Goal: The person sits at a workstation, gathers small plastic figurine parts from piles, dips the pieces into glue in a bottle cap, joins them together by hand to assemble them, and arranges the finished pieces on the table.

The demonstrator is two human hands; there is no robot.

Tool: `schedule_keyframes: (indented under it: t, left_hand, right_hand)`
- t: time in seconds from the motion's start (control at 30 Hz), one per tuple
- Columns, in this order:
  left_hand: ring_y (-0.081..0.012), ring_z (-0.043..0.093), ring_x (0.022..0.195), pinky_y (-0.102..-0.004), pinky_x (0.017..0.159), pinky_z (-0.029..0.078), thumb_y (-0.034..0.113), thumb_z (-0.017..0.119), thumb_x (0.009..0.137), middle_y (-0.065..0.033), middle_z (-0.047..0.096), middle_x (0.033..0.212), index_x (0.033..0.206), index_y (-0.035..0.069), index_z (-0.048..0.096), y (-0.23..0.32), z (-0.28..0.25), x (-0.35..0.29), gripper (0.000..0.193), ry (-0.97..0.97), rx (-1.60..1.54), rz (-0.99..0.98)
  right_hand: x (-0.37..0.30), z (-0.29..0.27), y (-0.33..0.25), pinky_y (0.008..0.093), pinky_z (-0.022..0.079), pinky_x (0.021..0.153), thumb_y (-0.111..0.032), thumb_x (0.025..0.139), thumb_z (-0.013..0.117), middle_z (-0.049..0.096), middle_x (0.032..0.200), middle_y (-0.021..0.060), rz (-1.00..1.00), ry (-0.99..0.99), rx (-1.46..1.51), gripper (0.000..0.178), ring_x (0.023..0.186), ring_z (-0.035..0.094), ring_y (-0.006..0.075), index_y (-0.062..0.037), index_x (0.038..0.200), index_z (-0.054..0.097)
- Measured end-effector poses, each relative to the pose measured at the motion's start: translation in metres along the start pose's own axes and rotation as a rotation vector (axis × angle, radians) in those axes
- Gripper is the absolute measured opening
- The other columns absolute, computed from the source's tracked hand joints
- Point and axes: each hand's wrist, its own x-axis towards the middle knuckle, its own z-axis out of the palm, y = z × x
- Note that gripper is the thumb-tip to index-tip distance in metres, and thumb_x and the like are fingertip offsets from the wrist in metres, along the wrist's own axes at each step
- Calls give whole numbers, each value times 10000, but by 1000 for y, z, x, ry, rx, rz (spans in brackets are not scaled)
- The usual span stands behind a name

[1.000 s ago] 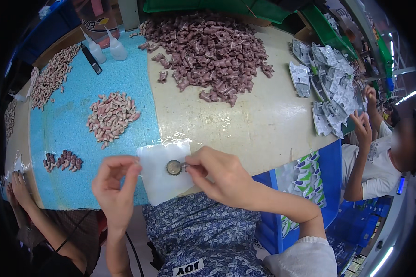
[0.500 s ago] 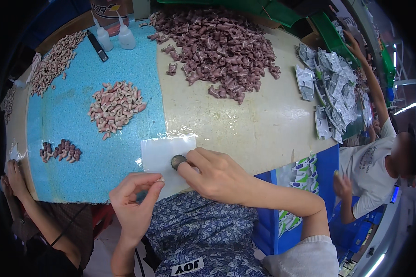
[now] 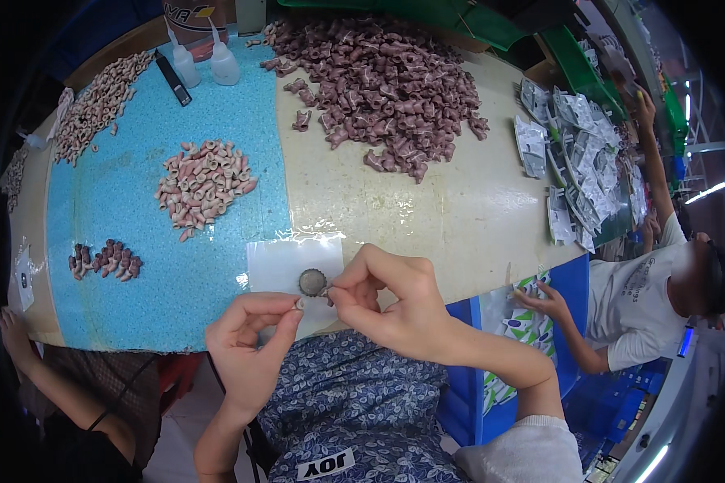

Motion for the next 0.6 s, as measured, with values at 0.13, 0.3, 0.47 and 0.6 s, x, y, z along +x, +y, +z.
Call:
schedule_keyframes:
  t: [0.13, 0.3, 0.47, 0.6]
  left_hand:
    - [-146, 692, 888, -251, 768, 552, -83, 705, 827, -122, 714, 953, 960, -67, 671, 6, 6, -2, 138, -8, -209, -66]
    - [-168, 690, 882, -265, 762, 548, -92, 708, 818, -133, 716, 952, 949, -62, 675, 2, 6, -3, 138, -38, -163, 16]
    - [-230, 691, 777, -279, 680, 538, -110, 746, 753, -157, 710, 879, 865, -40, 679, -5, 8, -3, 149, 23, 53, 343]
    - [-231, 683, 752, -287, 658, 536, -115, 758, 734, -155, 708, 863, 841, -32, 672, -7, 9, -5, 160, 26, 100, 412]
  right_hand:
    - [-6, 7, -2, 201, 430, 497, 35, 837, 689, 630, 717, 42, 18, 93, 180, 98, 585, 572, 48, 33, 833, 592]
    - [-9, 5, -6, 214, 441, 498, 47, 837, 686, 642, 761, 71, -102, -1, 92, 102, 589, 584, 72, 43, 865, 588]
    - [-9, 16, -16, 269, 474, 514, 97, 814, 649, 631, 812, 136, -276, 40, -131, 115, 592, 620, 178, 51, 860, 554]
    - [-13, 22, -21, 312, 494, 542, 141, 789, 608, 601, 801, 163, -234, 60, -148, 148, 631, 637, 265, 44, 844, 511]
